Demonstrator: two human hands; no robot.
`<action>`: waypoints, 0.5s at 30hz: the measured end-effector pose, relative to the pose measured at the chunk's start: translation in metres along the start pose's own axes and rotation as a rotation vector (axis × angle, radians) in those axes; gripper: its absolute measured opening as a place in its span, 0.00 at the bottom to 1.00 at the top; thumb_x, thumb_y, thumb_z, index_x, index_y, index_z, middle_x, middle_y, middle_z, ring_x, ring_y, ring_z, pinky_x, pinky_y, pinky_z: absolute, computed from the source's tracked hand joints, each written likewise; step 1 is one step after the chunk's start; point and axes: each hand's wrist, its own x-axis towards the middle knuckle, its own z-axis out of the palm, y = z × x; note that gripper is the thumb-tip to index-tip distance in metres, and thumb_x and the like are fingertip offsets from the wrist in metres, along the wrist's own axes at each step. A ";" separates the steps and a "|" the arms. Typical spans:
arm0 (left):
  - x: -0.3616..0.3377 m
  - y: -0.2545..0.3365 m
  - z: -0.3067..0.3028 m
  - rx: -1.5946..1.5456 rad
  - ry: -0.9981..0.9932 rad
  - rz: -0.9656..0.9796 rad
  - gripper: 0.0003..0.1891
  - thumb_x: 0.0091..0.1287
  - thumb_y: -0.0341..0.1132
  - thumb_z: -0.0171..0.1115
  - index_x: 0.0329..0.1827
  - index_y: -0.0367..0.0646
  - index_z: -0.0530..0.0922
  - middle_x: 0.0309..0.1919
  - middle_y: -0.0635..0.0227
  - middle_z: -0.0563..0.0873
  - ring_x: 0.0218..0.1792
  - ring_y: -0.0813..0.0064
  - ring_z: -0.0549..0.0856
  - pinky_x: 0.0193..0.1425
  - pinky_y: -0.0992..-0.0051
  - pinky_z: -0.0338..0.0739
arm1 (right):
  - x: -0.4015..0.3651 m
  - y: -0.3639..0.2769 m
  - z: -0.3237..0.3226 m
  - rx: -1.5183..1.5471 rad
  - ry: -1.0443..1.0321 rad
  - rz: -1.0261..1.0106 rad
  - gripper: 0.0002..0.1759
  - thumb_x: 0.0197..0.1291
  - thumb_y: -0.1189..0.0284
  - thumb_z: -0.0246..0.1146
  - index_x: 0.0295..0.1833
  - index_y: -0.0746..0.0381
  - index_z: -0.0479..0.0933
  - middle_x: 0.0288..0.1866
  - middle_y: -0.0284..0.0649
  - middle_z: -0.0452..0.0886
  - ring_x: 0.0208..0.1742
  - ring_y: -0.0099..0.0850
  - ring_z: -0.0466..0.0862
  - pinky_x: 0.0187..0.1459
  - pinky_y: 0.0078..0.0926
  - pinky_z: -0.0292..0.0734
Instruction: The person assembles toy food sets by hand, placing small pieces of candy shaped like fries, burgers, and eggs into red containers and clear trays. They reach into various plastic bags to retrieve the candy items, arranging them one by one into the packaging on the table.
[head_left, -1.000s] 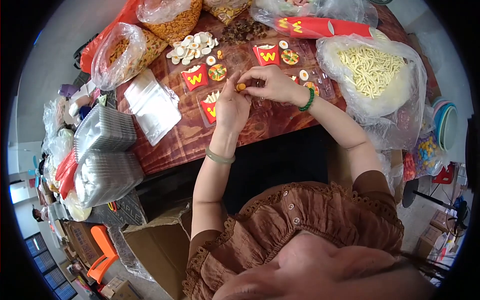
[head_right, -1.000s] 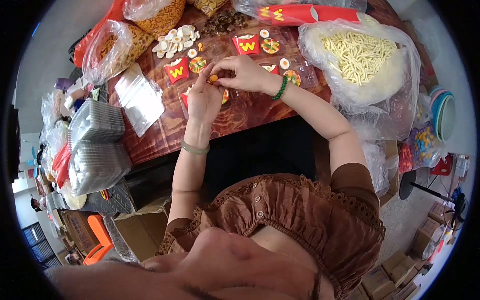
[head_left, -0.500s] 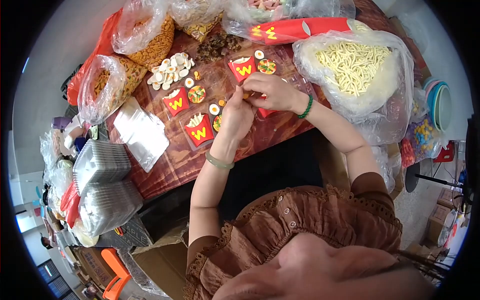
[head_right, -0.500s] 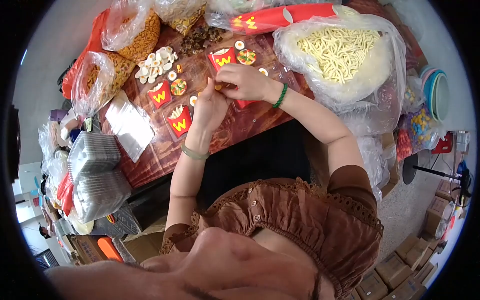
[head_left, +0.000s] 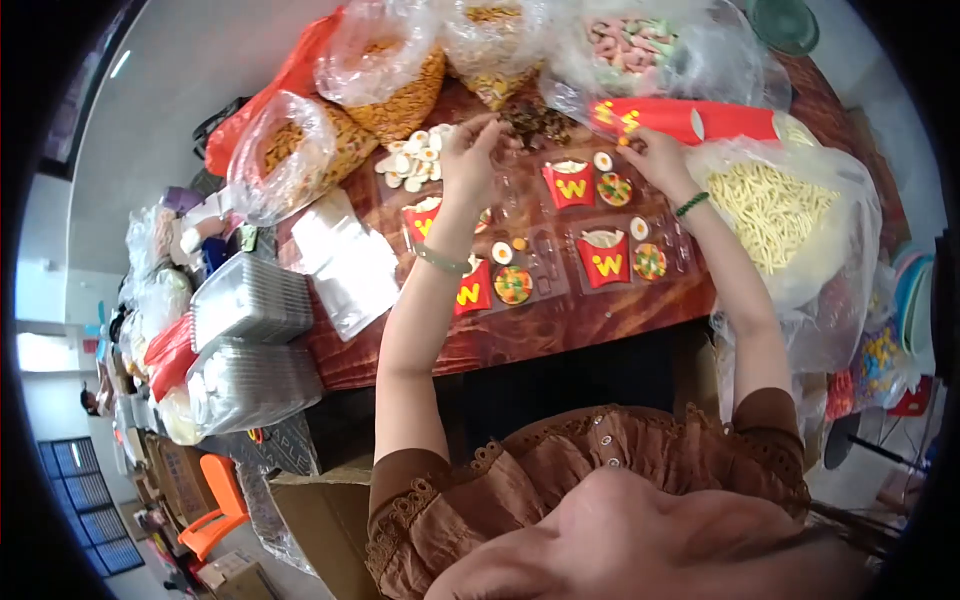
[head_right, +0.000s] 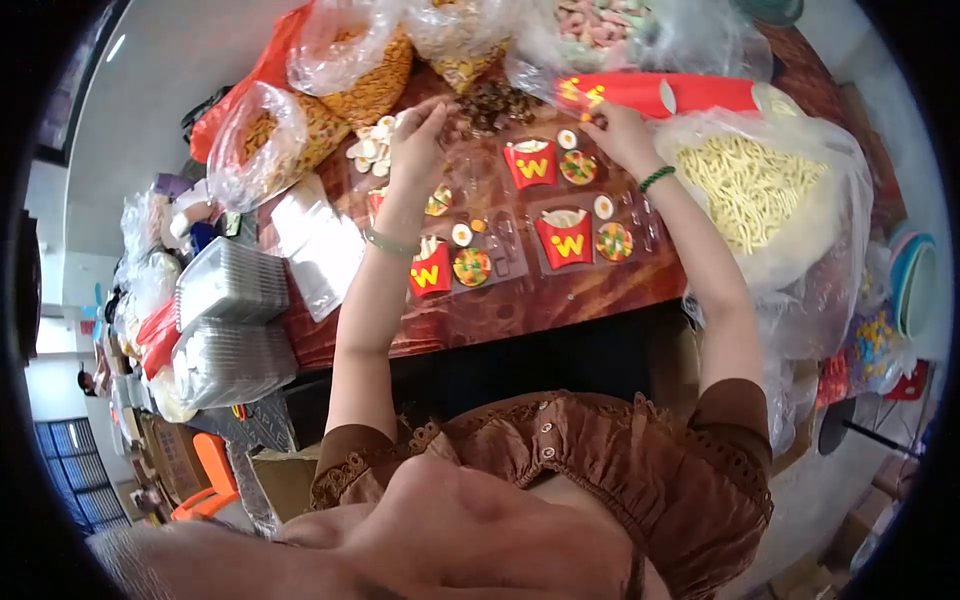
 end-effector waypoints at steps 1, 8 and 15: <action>0.028 0.015 -0.016 0.142 0.034 0.213 0.10 0.67 0.28 0.59 0.46 0.31 0.75 0.31 0.62 0.83 0.27 0.74 0.84 0.28 0.79 0.78 | 0.002 0.000 -0.002 -0.048 -0.047 -0.020 0.14 0.52 0.66 0.69 0.39 0.63 0.78 0.25 0.42 0.80 0.28 0.37 0.81 0.32 0.35 0.76; 0.167 0.125 -0.085 1.346 0.547 0.919 0.07 0.58 0.29 0.61 0.38 0.37 0.82 0.30 0.53 0.85 0.34 0.59 0.86 0.41 0.67 0.79 | -0.006 -0.013 -0.008 -0.068 -0.106 -0.131 0.10 0.55 0.69 0.64 0.38 0.65 0.77 0.33 0.47 0.79 0.37 0.45 0.79 0.40 0.39 0.74; 0.260 0.126 -0.128 1.723 0.296 0.671 0.11 0.57 0.34 0.59 0.41 0.46 0.85 0.38 0.53 0.85 0.43 0.56 0.85 0.49 0.62 0.78 | -0.007 -0.012 -0.007 -0.147 -0.111 -0.173 0.10 0.60 0.68 0.60 0.35 0.64 0.78 0.35 0.47 0.77 0.39 0.46 0.79 0.41 0.41 0.74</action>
